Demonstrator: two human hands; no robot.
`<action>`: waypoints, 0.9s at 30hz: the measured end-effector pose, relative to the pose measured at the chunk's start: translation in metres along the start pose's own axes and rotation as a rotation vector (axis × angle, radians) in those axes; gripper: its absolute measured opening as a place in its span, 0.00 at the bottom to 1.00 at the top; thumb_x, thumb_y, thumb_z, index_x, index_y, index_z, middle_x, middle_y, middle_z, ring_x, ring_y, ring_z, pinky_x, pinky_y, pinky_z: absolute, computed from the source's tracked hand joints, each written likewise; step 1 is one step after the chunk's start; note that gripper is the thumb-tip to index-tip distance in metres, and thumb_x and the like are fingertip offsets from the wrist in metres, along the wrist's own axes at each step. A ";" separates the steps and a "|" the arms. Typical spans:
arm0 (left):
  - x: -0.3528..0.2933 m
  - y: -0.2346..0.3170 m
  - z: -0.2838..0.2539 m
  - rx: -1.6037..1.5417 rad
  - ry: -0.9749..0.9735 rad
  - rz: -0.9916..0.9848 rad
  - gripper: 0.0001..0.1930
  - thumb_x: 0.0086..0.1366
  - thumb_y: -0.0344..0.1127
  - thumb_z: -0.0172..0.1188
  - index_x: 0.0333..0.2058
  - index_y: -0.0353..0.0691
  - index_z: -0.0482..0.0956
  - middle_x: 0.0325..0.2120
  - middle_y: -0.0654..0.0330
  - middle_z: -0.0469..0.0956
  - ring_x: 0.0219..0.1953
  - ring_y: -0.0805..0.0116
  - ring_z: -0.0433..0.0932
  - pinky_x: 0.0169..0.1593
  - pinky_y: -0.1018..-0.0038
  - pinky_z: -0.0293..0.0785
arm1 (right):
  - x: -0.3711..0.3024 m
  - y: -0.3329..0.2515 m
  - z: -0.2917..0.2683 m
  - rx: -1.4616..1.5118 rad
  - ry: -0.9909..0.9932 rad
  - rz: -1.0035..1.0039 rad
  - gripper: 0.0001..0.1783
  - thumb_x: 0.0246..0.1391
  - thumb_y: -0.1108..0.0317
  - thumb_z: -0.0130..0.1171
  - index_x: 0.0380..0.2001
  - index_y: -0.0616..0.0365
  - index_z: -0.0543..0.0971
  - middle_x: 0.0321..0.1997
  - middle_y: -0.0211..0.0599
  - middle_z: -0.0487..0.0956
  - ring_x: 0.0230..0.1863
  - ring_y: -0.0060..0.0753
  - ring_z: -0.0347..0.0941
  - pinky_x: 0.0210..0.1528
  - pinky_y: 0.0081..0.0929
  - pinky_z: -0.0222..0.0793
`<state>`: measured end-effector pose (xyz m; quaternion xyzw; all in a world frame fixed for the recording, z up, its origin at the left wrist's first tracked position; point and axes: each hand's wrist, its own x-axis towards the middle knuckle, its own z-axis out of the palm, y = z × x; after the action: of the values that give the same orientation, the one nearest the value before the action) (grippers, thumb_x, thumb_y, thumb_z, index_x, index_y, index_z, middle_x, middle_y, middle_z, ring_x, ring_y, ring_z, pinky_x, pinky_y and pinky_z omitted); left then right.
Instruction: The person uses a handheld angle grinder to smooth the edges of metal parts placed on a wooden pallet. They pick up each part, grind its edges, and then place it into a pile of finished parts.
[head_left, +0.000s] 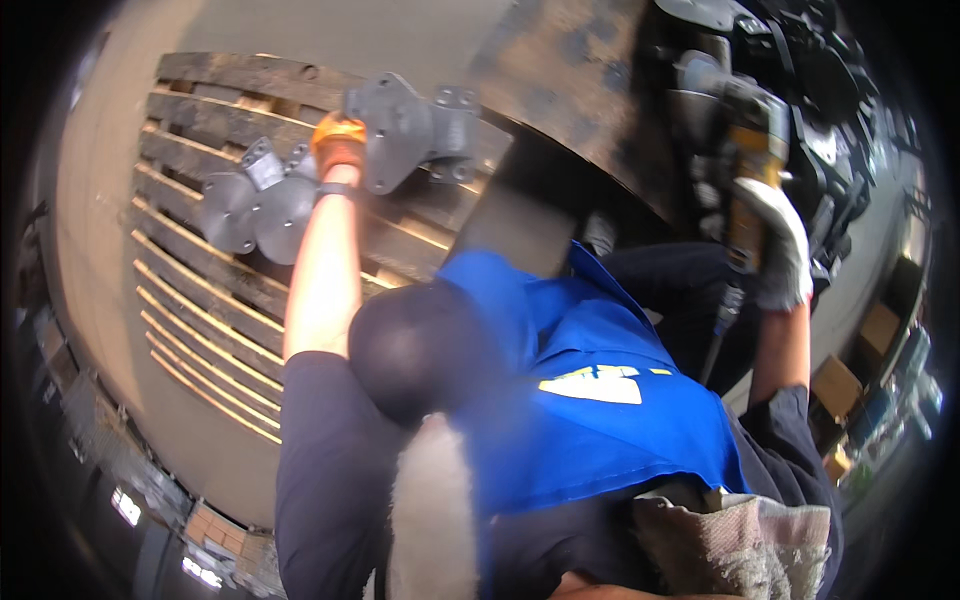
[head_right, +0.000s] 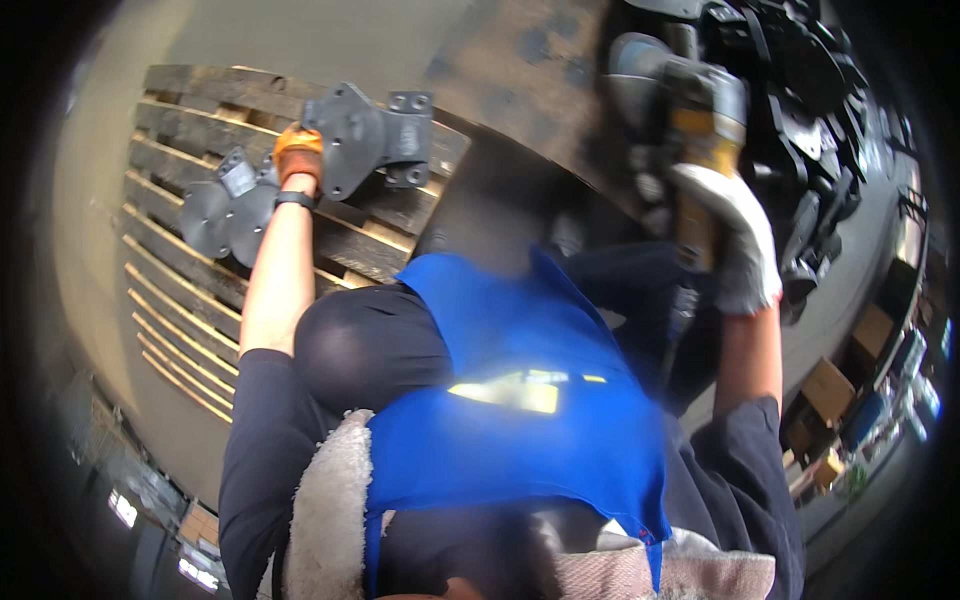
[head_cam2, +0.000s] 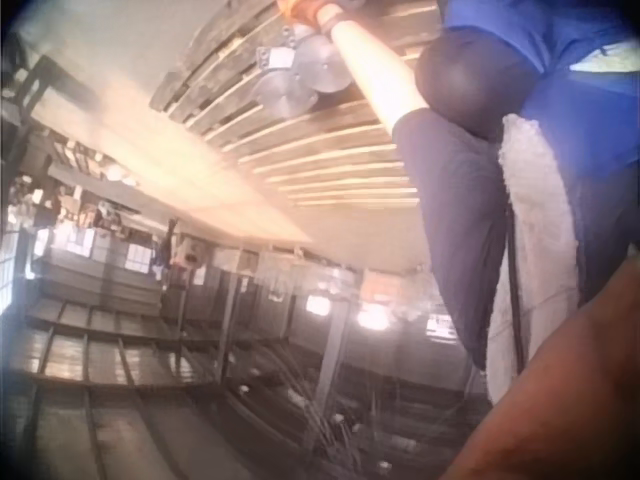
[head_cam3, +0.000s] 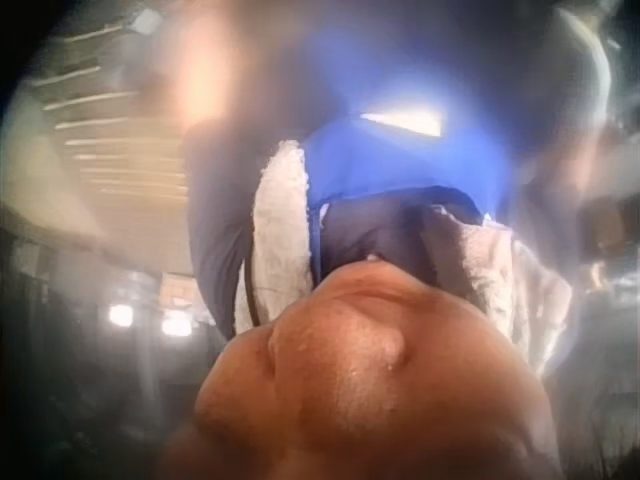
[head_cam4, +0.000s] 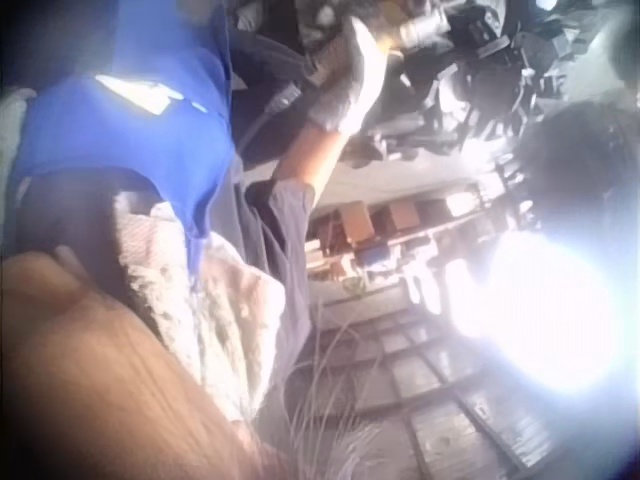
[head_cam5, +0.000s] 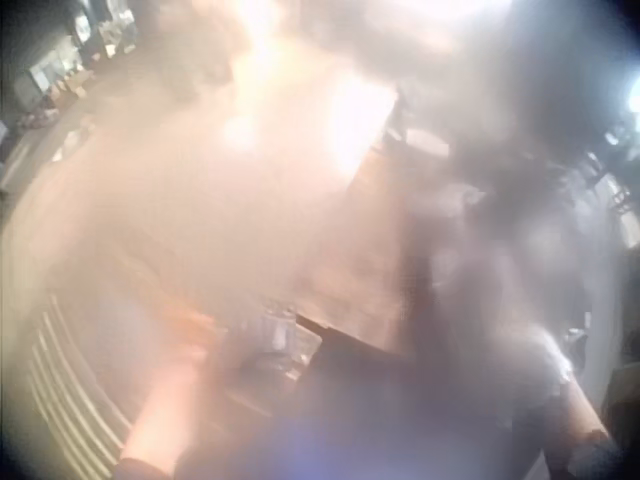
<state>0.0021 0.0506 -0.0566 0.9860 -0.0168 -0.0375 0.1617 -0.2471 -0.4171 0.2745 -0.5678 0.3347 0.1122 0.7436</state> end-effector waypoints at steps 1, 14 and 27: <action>0.004 -0.008 0.007 0.035 -0.046 0.071 0.15 0.63 0.44 0.57 0.37 0.38 0.83 0.33 0.47 0.83 0.39 0.47 0.81 0.42 0.61 0.78 | -0.009 -0.003 -0.004 0.082 0.104 -0.048 0.25 0.58 0.62 0.62 0.55 0.63 0.71 0.45 0.43 0.82 0.35 0.31 0.81 0.35 0.25 0.81; 0.006 0.169 -0.182 -0.003 -0.213 -0.247 0.27 0.58 0.52 0.57 0.49 0.39 0.80 0.49 0.46 0.80 0.53 0.48 0.78 0.56 0.63 0.74 | 0.006 -0.019 -0.008 0.394 -0.078 -0.132 0.14 0.60 0.65 0.59 0.47 0.60 0.76 0.41 0.39 0.82 0.34 0.30 0.81 0.29 0.25 0.81; 0.074 -0.034 -0.248 0.192 0.093 -0.630 0.24 0.58 0.49 0.64 0.46 0.37 0.82 0.48 0.45 0.80 0.54 0.47 0.78 0.54 0.60 0.75 | -0.030 -0.016 -0.033 0.424 0.075 -0.119 0.17 0.56 0.66 0.62 0.46 0.63 0.75 0.47 0.46 0.81 0.39 0.32 0.80 0.35 0.24 0.80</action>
<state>0.0965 0.1584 0.1618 0.9541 0.2929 -0.0390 0.0490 -0.2729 -0.4469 0.3010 -0.4214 0.3442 -0.0257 0.8386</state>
